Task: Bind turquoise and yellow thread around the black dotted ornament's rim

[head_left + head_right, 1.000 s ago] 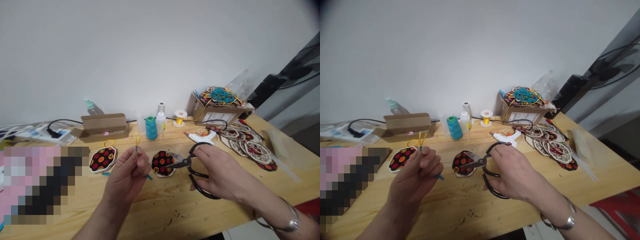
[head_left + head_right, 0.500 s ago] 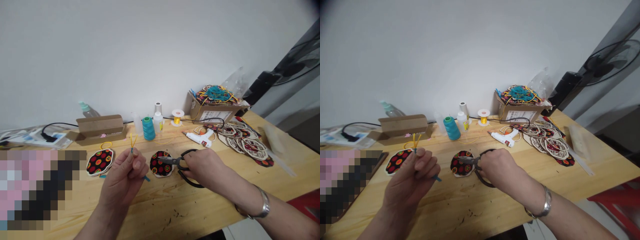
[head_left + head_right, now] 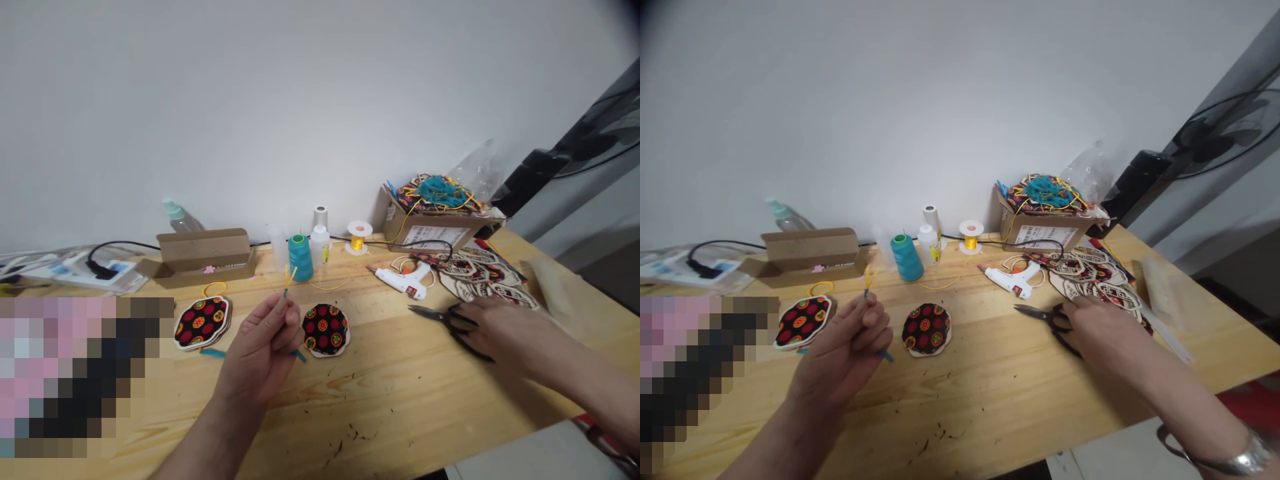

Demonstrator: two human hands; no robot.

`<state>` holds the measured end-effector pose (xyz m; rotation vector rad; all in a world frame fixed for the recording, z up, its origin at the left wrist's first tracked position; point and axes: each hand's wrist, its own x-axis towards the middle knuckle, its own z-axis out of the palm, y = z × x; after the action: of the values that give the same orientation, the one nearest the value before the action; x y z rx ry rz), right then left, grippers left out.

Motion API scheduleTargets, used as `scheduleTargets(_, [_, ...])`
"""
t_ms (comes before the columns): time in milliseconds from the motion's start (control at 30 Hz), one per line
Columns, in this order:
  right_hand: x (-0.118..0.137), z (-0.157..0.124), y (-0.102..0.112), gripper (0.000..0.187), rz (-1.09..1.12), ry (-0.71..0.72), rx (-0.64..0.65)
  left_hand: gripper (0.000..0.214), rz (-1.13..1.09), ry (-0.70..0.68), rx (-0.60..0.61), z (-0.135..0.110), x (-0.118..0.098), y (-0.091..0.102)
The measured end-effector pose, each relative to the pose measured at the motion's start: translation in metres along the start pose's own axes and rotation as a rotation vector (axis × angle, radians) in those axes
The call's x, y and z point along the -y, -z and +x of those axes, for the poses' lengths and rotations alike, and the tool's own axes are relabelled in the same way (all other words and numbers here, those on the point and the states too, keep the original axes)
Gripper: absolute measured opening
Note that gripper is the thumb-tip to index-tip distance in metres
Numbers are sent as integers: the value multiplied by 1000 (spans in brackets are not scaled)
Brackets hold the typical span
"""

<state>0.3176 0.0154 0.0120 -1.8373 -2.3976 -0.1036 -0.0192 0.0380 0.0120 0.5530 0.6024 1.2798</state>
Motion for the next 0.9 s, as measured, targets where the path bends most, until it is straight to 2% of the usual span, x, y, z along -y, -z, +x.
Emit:
scheduleTargets(67, [22, 16, 7, 14, -66, 69, 28, 7, 9, 9, -3, 1, 1, 1])
scheduleTargets(167, [69, 47, 12, 20, 74, 235, 82, 7, 11, 13, -11, 2, 3, 2])
scheduleTargets(267, [109, 73, 4, 21, 50, 331, 125, 9, 4, 24, -21, 0, 3, 2])
scheduleTargets(367, [130, 87, -13, 20, -15, 395, 145, 10, 1, 32, -24, -1, 3, 1])
scheduleTargets(467, [135, 93, -27, 16, -58, 407, 144, 8, 0, 29, -29, -1, 3, 1])
scheduleTargets(567, [128, 96, -28, 16, -82, 383, 133, 11, 1, 30, -41, 0, 3, 1])
scheduleTargets(767, [104, 95, 16, 30, -229, 78, 36, 11, 13, 47, -82, 1, 5, 1])
scheduleTargets(833, [107, 92, 26, 33, -48, 105, -35, 13, 21, 54, -90, 2, 6, 1])
scheduleTargets(900, [119, 90, 27, 35, 318, 175, -55, 13, 36, 50, -99, 2, 7, 1])
